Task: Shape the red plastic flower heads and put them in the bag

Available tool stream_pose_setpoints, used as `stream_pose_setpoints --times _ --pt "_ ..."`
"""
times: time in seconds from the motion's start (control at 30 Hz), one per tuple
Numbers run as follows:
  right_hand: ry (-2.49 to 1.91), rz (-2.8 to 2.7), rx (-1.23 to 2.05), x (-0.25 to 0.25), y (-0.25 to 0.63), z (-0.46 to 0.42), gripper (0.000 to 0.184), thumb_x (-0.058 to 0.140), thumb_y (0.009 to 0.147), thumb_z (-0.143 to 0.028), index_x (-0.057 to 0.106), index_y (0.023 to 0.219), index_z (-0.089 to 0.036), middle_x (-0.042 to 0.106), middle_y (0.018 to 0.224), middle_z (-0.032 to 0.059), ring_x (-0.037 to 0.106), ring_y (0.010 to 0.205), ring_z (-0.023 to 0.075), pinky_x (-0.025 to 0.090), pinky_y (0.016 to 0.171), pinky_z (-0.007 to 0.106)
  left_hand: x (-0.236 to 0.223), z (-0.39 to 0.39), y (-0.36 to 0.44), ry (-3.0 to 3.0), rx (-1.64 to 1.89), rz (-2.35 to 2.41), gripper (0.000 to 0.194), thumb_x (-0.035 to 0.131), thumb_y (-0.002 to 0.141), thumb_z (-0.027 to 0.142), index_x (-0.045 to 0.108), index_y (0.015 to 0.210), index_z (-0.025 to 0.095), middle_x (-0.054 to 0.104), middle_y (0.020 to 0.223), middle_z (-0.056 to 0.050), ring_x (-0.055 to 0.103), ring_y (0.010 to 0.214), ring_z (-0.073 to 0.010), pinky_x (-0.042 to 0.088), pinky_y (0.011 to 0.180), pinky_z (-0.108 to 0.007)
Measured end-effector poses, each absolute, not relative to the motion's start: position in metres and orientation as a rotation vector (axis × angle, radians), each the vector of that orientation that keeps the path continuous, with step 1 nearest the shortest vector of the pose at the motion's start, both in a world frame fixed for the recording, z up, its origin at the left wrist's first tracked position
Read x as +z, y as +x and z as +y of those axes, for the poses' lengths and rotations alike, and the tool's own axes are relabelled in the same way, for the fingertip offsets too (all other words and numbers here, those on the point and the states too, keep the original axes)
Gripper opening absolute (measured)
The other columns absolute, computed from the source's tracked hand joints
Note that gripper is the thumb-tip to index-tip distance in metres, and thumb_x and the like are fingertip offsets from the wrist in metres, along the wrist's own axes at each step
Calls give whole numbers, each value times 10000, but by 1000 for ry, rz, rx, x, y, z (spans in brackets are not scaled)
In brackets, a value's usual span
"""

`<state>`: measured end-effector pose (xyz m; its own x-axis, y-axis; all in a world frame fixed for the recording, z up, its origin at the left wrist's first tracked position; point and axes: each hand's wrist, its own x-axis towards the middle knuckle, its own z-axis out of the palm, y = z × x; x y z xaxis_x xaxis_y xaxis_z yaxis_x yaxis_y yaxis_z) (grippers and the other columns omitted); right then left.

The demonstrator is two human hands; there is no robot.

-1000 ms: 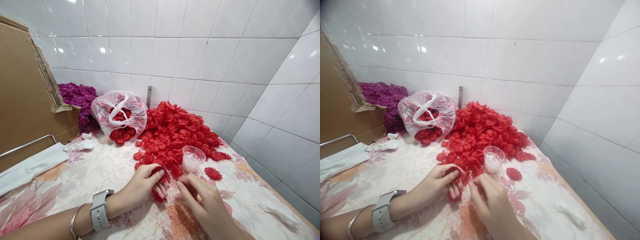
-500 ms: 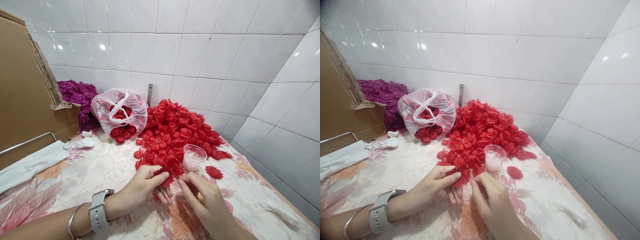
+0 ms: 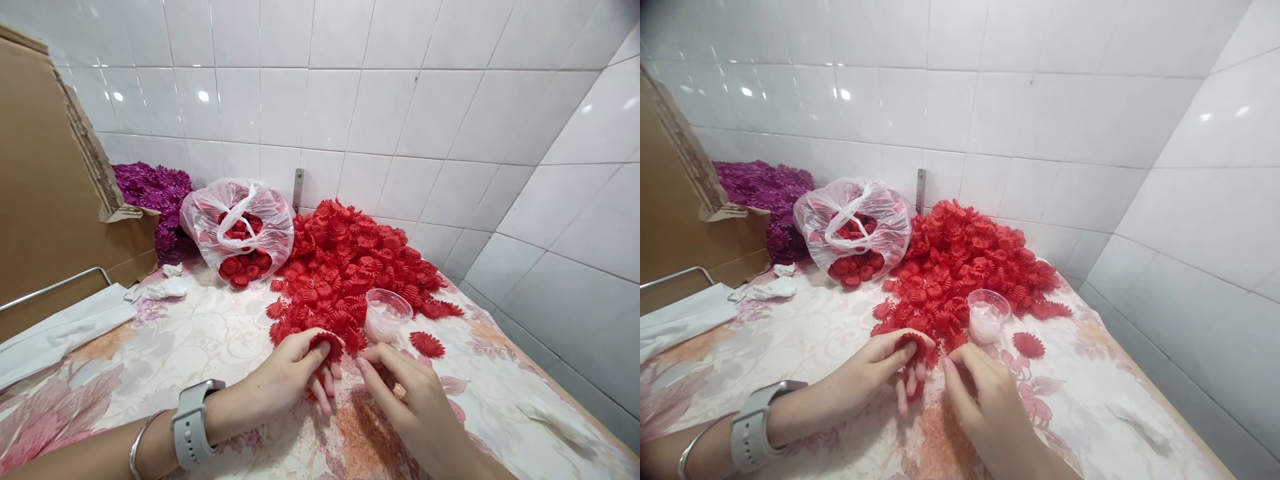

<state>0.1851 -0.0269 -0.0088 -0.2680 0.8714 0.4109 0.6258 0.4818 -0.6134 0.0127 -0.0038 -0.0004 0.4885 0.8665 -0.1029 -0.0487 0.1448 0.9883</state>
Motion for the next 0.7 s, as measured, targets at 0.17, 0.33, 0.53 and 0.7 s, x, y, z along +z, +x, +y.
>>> stream_pose_setpoints --times 0.17,0.33,0.53,0.7 --pt "-1242 -1996 418 -8 185 -28 248 394 891 -271 535 701 -197 554 631 -7 516 563 135 391 519 237 3 -4 11 1261 737 923 362 478 787 460 447 591 157 522 421 37 431 295 -45 335 292 -131" --pt "-1219 -1988 418 -7 184 -28 252 391 889 -271 538 701 -192 554 628 -4 514 560 133 388 521 238 6 -8 9 1286 662 904 370 483 777 437 452 530 163 481 349 45 388 261 -49 282 275 -141" --pt "-1230 -1966 477 -5 183 -28 261 393 884 -292 534 688 -194 554 617 -7 510 552 133 378 509 235 8 -13 9 1291 660 891 435 532 749 464 369 462 181 275 305 109 243 260 -23 257 297 -143" --pt "-1264 -1941 613 -2 181 -30 279 391 877 -340 536 688 -196 554 621 -7 512 560 137 382 505 233 6 -13 11 1262 634 855 490 516 750 532 400 445 167 312 304 86 326 277 -37 295 319 -149"
